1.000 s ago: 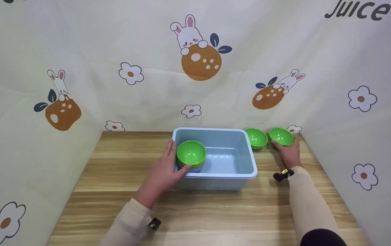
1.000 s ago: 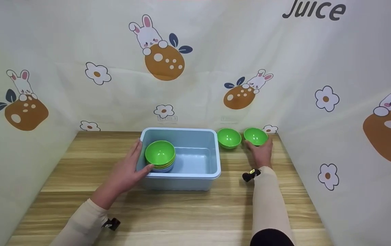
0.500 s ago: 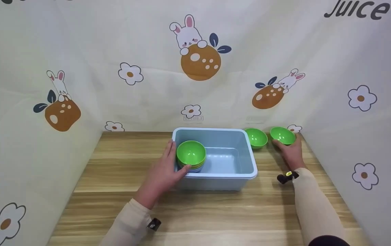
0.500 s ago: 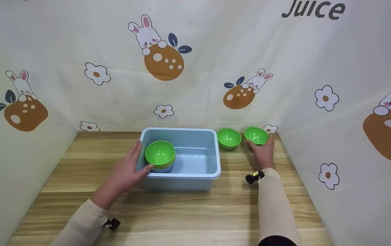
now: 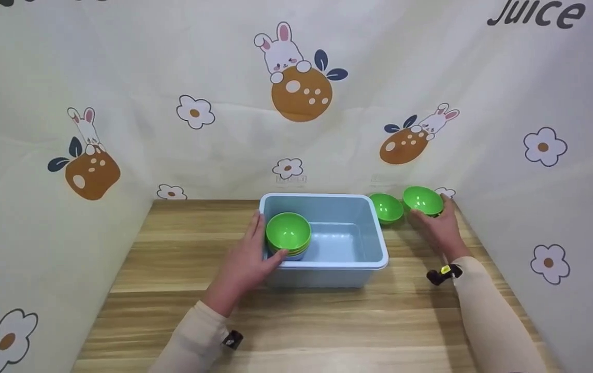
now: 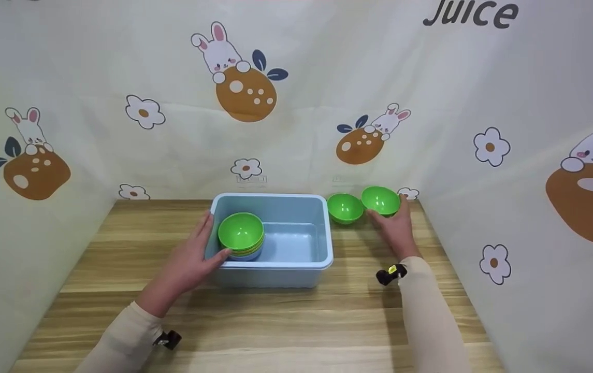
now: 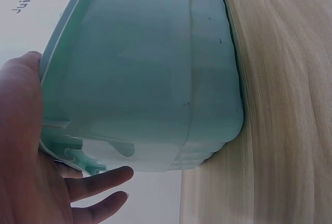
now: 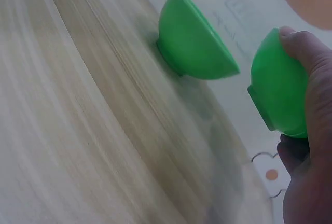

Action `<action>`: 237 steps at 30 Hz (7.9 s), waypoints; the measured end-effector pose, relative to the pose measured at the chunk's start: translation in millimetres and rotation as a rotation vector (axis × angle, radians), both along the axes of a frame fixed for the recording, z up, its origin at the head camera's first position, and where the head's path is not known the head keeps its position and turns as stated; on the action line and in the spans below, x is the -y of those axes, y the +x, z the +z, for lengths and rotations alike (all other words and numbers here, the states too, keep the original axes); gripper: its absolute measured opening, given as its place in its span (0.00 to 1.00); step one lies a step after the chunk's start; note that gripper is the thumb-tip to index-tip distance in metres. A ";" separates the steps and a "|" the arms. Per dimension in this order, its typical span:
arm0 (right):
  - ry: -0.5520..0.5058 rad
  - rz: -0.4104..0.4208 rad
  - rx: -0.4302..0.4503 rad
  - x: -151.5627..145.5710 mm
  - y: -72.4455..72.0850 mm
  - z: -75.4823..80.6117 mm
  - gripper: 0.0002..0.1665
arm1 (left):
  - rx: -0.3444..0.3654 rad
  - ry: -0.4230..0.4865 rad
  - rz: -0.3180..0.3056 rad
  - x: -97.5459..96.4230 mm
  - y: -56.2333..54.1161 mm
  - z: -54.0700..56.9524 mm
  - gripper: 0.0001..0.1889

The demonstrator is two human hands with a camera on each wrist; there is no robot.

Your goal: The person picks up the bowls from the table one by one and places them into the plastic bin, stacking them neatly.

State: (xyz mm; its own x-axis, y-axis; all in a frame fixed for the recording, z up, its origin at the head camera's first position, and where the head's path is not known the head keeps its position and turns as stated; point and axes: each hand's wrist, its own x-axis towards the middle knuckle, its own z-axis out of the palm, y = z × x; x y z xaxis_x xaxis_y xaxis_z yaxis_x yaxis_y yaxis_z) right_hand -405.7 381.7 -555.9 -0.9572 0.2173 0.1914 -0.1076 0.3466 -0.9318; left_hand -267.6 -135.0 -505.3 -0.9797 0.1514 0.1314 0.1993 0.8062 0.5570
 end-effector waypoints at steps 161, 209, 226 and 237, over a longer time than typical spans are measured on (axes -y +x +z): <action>0.561 1.101 0.164 261.4 -9.5 77.8 0.67 | -0.035 0.044 -0.018 -0.4 1.5 0.5 0.57; 0.426 0.775 -0.030 147.5 22.9 145.2 0.33 | -0.051 0.016 -0.015 -0.1 0.7 -1.4 0.59; 0.115 0.352 -0.127 84.0 16.1 87.8 0.21 | -0.067 0.054 -0.025 0.6 -0.2 -2.9 0.58; 0.099 0.281 -0.133 77.5 22.3 75.4 0.19 | -0.060 0.042 -0.019 1.9 -1.2 -3.7 0.59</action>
